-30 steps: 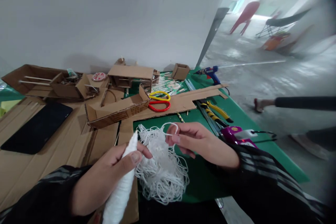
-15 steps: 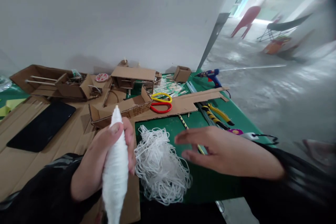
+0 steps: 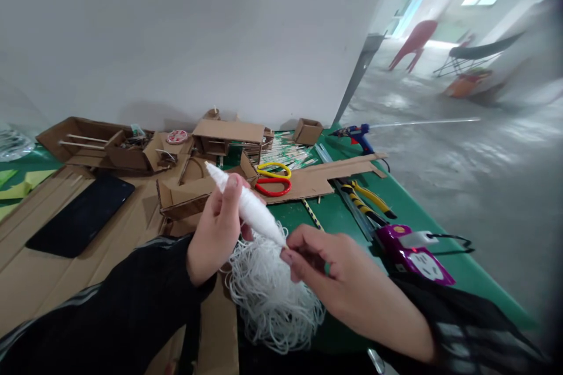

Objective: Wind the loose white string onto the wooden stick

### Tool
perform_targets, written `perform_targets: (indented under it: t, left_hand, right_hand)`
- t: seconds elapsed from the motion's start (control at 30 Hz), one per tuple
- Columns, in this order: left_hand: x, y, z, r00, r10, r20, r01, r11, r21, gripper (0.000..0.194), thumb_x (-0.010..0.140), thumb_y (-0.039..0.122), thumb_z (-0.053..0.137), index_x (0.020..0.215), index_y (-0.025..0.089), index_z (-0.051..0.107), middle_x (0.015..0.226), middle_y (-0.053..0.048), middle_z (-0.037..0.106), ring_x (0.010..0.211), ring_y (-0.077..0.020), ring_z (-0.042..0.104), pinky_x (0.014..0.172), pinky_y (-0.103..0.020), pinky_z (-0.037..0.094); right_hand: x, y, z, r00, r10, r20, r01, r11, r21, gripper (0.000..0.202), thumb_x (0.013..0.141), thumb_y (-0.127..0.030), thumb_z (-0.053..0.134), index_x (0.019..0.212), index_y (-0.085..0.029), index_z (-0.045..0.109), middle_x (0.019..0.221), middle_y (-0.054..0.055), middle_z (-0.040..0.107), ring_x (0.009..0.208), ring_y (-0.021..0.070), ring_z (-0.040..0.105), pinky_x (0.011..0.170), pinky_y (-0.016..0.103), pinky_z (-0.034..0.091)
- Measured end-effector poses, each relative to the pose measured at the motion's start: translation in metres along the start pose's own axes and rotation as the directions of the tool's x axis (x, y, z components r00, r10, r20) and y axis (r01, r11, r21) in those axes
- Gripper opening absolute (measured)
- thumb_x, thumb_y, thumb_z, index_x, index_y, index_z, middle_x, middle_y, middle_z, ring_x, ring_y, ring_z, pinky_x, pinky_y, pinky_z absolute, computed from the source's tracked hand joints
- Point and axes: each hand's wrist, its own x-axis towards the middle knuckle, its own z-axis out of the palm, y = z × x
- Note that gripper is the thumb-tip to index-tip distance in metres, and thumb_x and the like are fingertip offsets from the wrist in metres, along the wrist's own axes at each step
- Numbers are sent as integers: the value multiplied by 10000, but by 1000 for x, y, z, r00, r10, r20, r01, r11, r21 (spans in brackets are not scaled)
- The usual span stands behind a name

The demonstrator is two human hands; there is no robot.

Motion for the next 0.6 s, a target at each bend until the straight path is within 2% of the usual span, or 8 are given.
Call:
perform_targets:
  t: [0.07,0.17,0.23,0.3,0.4,0.53,0.6]
  left_hand:
    - [-2,-3,-3,990,-71,126,66,997,46,445,864,633,402,895,215,553,494,64,451,350,-89,364,332,-204,260]
    - [-4,-4,-7,962,-111,251,68,982,176,512,881,603,398,655,173,559,459,59,328,395,-78,267,373,-218,183]
    - [-5,-3,-9,961,-99,259,34,969,244,495,899,551,415,626,166,565,482,62,283,421,-80,210,390,-232,147]
    - [-6,-2,-10,964,-93,248,21,960,279,420,909,500,436,692,174,587,504,72,246,433,-85,156,396,-238,116]
    - [-9,-2,-12,957,-99,272,17,958,288,386,920,465,433,687,184,558,519,71,233,448,-91,156,405,-238,115]
    - [-11,-7,-14,952,-123,280,60,973,223,395,921,476,430,689,180,553,527,71,223,456,-92,154,413,-233,129]
    - [-11,-10,-14,952,-128,276,74,977,198,416,919,491,428,686,171,555,520,74,221,456,-88,157,417,-232,132]
  right_hand:
    - [6,8,-5,994,-41,-98,32,995,-94,176,921,-319,490,791,-216,549,625,-19,616,533,119,516,492,231,339]
    - [14,19,-9,968,-116,-224,64,972,-227,167,916,-318,506,802,-214,568,648,-7,627,539,125,519,501,237,333]
    - [18,28,-11,952,-151,-267,73,957,-282,172,925,-324,494,830,-214,588,667,1,639,546,130,528,513,241,339]
    - [23,36,-10,940,-169,-297,71,947,-314,173,934,-324,484,874,-217,605,691,8,653,562,136,545,538,245,353]
    - [27,46,-7,923,-198,-329,88,943,-320,161,946,-280,459,924,-211,603,746,22,670,593,141,567,584,249,376]
    - [28,48,-2,910,-216,-354,133,960,-246,188,956,-241,406,884,-200,574,732,38,654,629,153,579,609,254,392]
    - [27,47,-2,923,-196,-332,148,975,-165,217,962,-267,391,838,-203,557,679,28,630,601,149,566,595,252,394]
